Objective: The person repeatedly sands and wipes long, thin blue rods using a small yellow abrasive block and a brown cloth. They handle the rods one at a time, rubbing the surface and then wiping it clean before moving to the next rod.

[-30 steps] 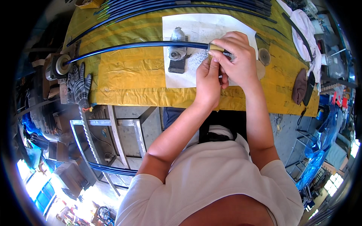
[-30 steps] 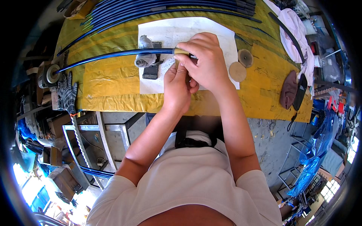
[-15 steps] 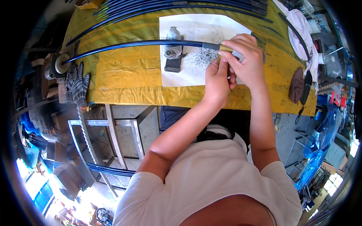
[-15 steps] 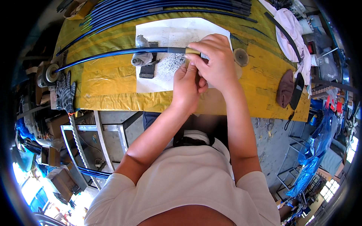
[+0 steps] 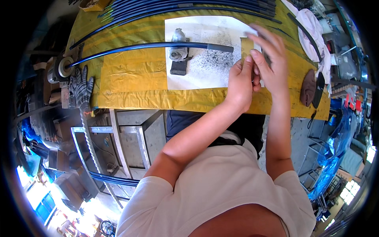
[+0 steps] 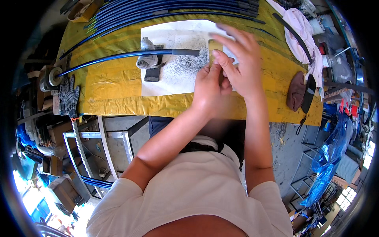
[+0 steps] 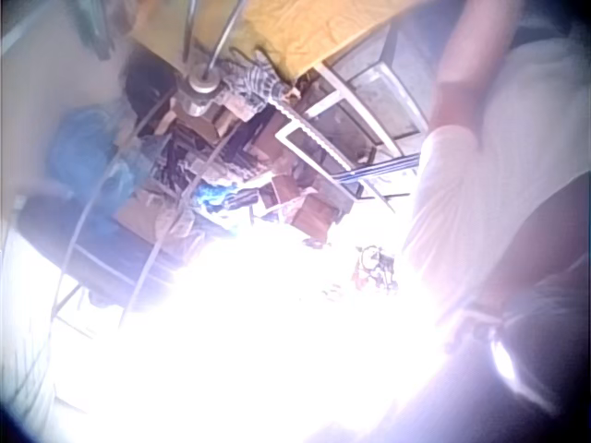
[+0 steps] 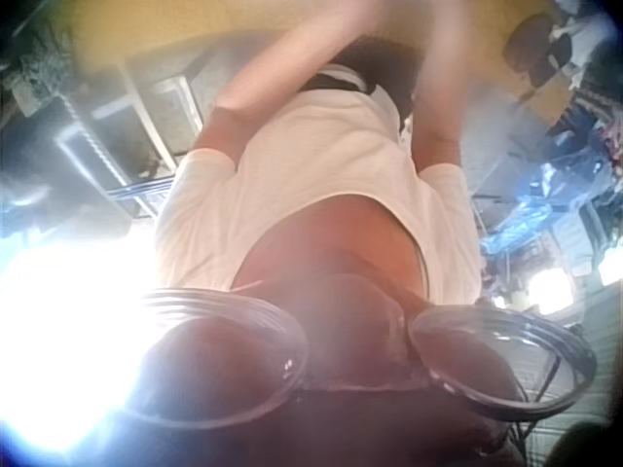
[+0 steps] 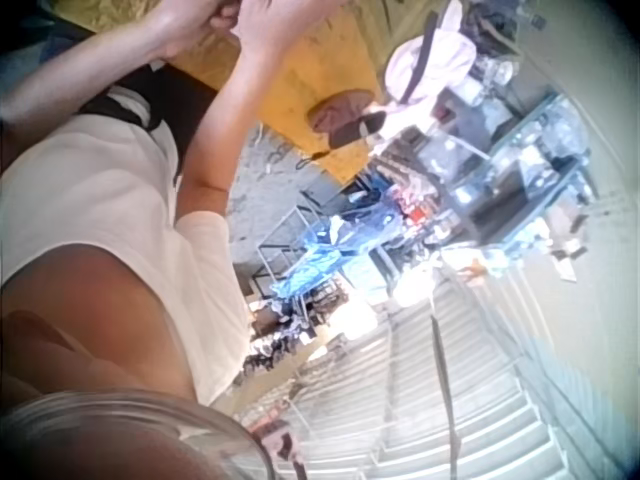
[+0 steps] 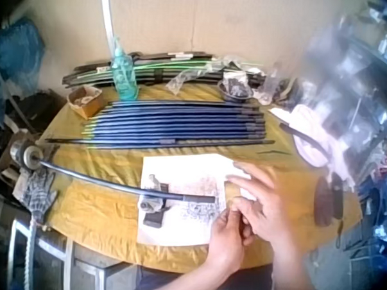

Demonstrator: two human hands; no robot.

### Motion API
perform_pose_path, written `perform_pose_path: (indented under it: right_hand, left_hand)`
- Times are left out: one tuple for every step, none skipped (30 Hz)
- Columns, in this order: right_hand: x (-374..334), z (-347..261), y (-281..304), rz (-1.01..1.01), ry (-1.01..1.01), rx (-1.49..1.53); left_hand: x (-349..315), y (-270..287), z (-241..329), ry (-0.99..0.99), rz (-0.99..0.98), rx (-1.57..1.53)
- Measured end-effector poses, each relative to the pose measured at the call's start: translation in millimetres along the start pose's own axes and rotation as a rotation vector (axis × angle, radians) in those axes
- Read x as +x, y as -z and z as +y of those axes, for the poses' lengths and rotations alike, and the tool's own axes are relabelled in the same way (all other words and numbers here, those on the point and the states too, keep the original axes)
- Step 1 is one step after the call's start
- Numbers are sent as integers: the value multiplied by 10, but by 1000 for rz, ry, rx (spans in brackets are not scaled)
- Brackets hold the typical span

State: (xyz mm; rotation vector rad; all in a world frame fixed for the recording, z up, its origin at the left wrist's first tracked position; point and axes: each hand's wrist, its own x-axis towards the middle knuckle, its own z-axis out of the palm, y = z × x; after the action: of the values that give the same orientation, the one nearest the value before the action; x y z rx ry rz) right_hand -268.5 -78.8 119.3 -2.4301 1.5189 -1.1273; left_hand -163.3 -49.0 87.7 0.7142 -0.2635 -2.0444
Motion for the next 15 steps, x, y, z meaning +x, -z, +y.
perform_pose_path:
  right_hand:
    - [-10, 4, 1, -66, 19, -51]
    - [-32, -30, -10, 11, -35, 4]
    - [-39, -96, -32, 88, -86, 60]
    - [-40, -128, -41, 165, -136, 116]
    - [-41, -99, -17, 89, -89, 45]
    - [-58, -57, 8, 10, -49, -22]
    - [-69, -31, 16, -68, -10, -89]
    - [-87, -34, -28, -151, -6, -102]
    - [-88, -42, -41, -61, -37, -58]
    - [-88, -54, -49, 29, -67, -14]
    - [-81, -57, -44, 118, -97, 31]
    - [-103, -37, 7, 56, -51, -40]
    - [-129, -31, 2, -19, -50, -84]
    - [-163, -20, -15, -93, -50, -126]
    - [-168, -4, -24, -164, -43, -174]
  left_hand:
    - [5, -5, 0, 8, 11, -25]
    - [-16, -8, 10, 3, -1, -11]
    - [-33, -14, 36, -5, -14, 3]
    - [-43, -30, 56, -13, -28, 17]
    - [-45, -71, 75, -12, -19, 12]
    - [-56, -107, 98, -7, -4, 9]
    - [-63, -124, 109, -1, 11, 6]
    - [-52, -87, 88, 9, 12, -11]
    - [-24, -42, 61, 12, 3, -28]
    - [-1, -11, 41, 16, -5, -45]
    - [17, 7, 26, 11, -9, -33]
    - [3, 26, 15, 12, -4, -22]
    - [-13, 32, 10, 14, 1, -10]
    - [-38, 10, -1, -14, -4, -28]
    - [-42, 6, -2, 4, 3, -18]
